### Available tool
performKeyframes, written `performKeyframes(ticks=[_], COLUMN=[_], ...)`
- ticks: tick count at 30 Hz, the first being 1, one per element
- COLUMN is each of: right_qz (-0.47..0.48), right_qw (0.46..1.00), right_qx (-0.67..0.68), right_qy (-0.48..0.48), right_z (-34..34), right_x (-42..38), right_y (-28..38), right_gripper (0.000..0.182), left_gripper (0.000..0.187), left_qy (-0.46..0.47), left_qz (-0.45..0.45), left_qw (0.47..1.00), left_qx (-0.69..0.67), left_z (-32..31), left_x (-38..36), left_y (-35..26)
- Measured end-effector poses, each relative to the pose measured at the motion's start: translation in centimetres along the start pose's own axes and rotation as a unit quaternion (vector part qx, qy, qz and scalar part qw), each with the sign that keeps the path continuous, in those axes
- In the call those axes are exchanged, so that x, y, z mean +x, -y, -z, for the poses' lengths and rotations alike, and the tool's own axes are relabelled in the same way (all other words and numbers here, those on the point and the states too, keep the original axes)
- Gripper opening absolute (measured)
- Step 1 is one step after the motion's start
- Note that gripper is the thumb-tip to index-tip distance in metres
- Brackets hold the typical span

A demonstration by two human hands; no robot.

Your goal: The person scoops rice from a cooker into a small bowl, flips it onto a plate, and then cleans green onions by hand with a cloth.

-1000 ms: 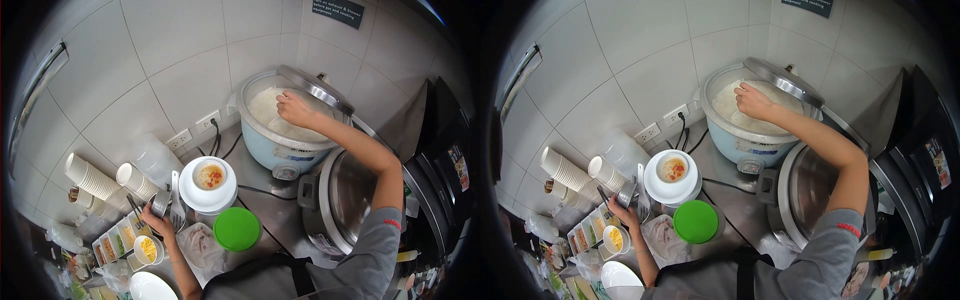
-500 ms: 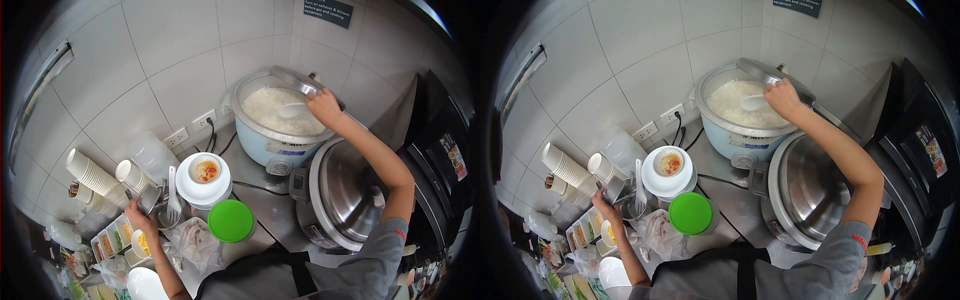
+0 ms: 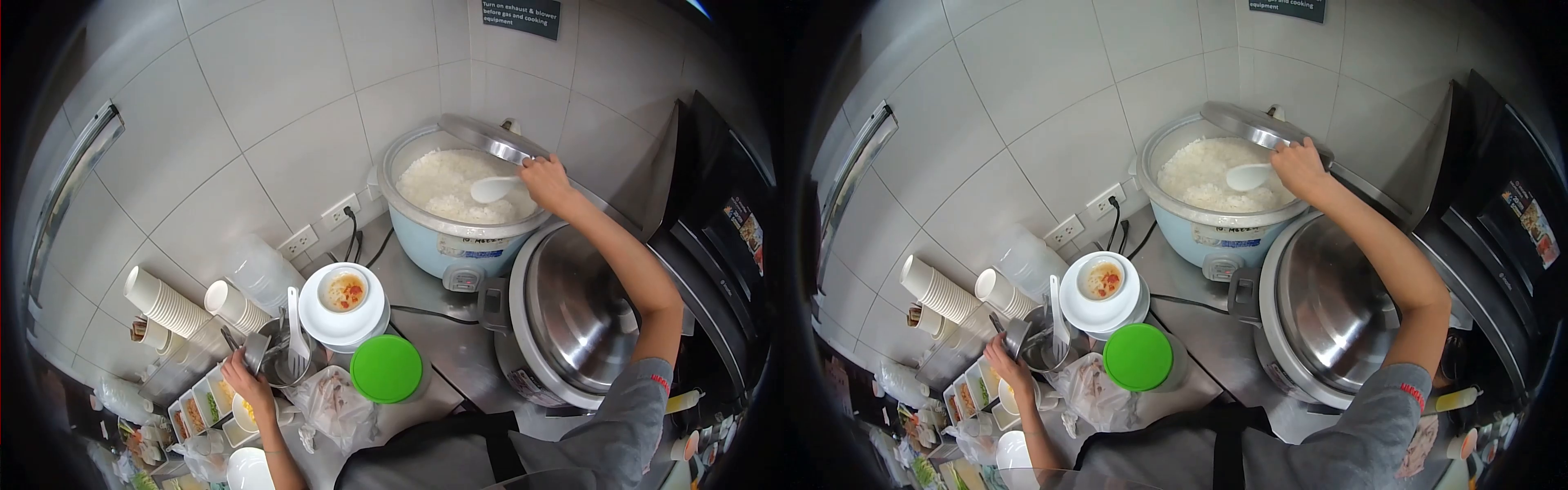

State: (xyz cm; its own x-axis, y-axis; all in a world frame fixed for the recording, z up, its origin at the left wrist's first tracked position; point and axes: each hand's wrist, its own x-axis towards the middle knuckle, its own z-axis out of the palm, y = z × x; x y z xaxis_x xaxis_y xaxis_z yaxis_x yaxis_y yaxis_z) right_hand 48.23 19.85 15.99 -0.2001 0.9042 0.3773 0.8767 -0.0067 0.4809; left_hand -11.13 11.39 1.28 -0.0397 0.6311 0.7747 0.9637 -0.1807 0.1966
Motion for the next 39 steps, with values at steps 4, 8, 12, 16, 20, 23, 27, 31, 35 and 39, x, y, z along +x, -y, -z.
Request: performKeyframes(ticks=[4, 8, 12, 16, 20, 23, 27, 31, 35, 39], right_qz=[0.017, 0.036, 0.016, -0.009, -0.013, 0.027, 0.082, 0.063, -0.003, -0.092], right_qw=[0.99, 0.99, 0.996, 0.998, 0.98, 0.972, 0.966, 0.946, 0.912, 0.859], right_qx=[-0.06, -0.084, -0.079, 0.032, 0.171, 0.221, 0.234, 0.271, 0.329, 0.38], right_qy=[-0.124, -0.107, -0.037, 0.054, 0.099, 0.081, 0.076, 0.167, 0.246, 0.33], right_z=[0.5, -0.6, -4.9, -7.1, -7.2, -7.0, -5.8, -6.1, -6.9, -5.5], right_x=[1.0, 4.0, 6.2, 6.9, 7.4, 7.3, 6.8, 6.4, 5.4, 4.8], right_y=[0.8, 2.3, 5.5, 7.4, 8.0, 7.4, 5.8, 4.3, 3.3, 2.7], right_gripper=[0.014, 0.015, 0.016, 0.014, 0.015, 0.016, 0.016, 0.02, 0.02, 0.019], left_gripper=[0.051, 0.053, 0.046, 0.031, 0.035, 0.038, 0.046, 0.056, 0.066, 0.077], left_qy=[-0.097, -0.11, 0.037, 0.198, 0.29, 0.332, 0.316, 0.259, 0.239, 0.24], left_qz=[0.137, 0.27, 0.368, 0.481, 0.512, 0.472, 0.408, 0.334, 0.271, 0.246], left_qw=[0.973, 0.862, 0.642, 0.415, 0.348, 0.281, 0.249, 0.214, 0.185, 0.182], left_qx=[-0.159, -0.415, -0.672, -0.747, -0.73, -0.767, -0.82, -0.881, -0.914, -0.921], left_z=[-0.1, -0.9, -5.4, -9.6, -12.6, -12.2, -11.8, -10.4, -9.6, -10.0], left_x=[0.8, 6.4, 10.8, 12.2, 10.4, 10.1, 11.0, 11.7, 12.1, 12.9], left_y=[1.2, -3.8, -10.3, -17.7, -21.6, -22.8, -23.3, -23.6, -23.7, -23.9])
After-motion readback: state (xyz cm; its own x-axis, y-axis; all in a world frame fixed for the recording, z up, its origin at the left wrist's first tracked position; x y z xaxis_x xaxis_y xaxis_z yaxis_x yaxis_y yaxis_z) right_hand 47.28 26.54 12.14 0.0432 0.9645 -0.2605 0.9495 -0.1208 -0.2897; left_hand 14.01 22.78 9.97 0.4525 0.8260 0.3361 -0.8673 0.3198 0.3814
